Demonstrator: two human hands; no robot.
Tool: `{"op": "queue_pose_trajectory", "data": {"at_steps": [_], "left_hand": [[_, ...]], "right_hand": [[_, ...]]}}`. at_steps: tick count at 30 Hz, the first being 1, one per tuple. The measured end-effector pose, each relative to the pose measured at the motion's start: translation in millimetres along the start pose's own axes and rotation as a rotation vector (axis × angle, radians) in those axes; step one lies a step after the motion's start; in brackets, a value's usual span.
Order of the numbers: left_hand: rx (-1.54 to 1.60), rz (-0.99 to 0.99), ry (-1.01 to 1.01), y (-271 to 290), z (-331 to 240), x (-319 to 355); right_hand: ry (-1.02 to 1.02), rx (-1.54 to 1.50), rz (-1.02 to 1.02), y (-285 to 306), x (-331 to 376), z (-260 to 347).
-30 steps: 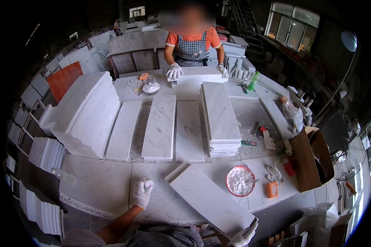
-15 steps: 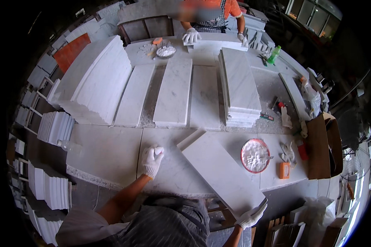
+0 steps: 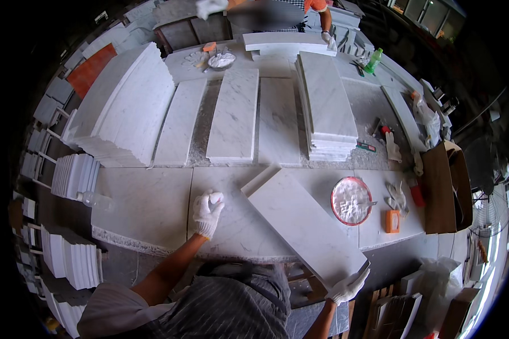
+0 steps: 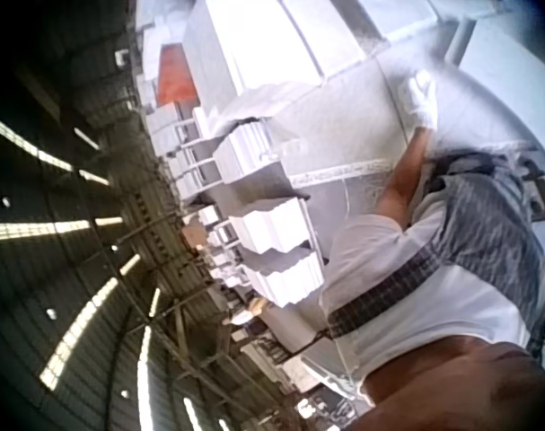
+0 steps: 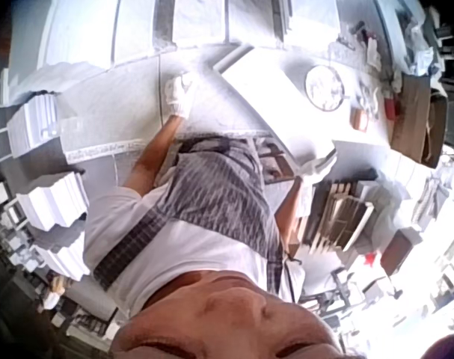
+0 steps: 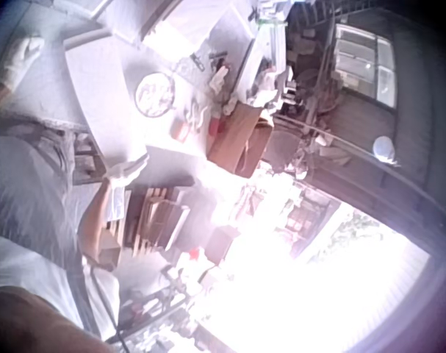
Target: The person applies a white paste to the edges of rectangular stone slabs using a putty knife and smooths the surface with a cloth. They repeat this process on multiple slabs, stacking finished pieces aside.
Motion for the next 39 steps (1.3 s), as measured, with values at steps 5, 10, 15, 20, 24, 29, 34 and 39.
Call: {"op": "queue_pose_trajectory", "data": {"at_steps": [5,10,15,20,24,29,34,39], "left_hand": [[0.048,0.005,0.055,2,6,3],[0.131,-0.006,0.124,-4,26,16],[0.017,0.035,0.216,39,9,22],[0.035,0.072,0.182,72,-13,35],[0.093,0.173,-0.161,62,-76,26],[0.361,0.395,-0.427,4,-134,33],[0.491,0.54,-0.77,-27,-208,34],[0.524,0.628,-0.91,-51,-253,42]], "right_hand": [[-0.012,0.013,-0.014,2,0,9],[-0.011,0.05,0.006,4,-1,17],[-0.027,0.061,-0.021,5,-1,15],[-0.021,0.096,-0.036,2,1,13],[-0.121,0.116,-0.023,5,-1,18],[-0.129,0.134,0.005,6,-9,37],[-0.124,0.225,-0.103,11,-5,19],[-0.2,0.184,-0.075,12,-1,7]]}}
Point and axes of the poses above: each hand's wrist, its own x-axis away from the middle knuckle, its own y-axis out of the back of the hand, z = x × y, the point moved 9 cm from there along -x, towards the middle knuckle, and after that the axes turned 7 degrees about -y, right-handed, at the moved point
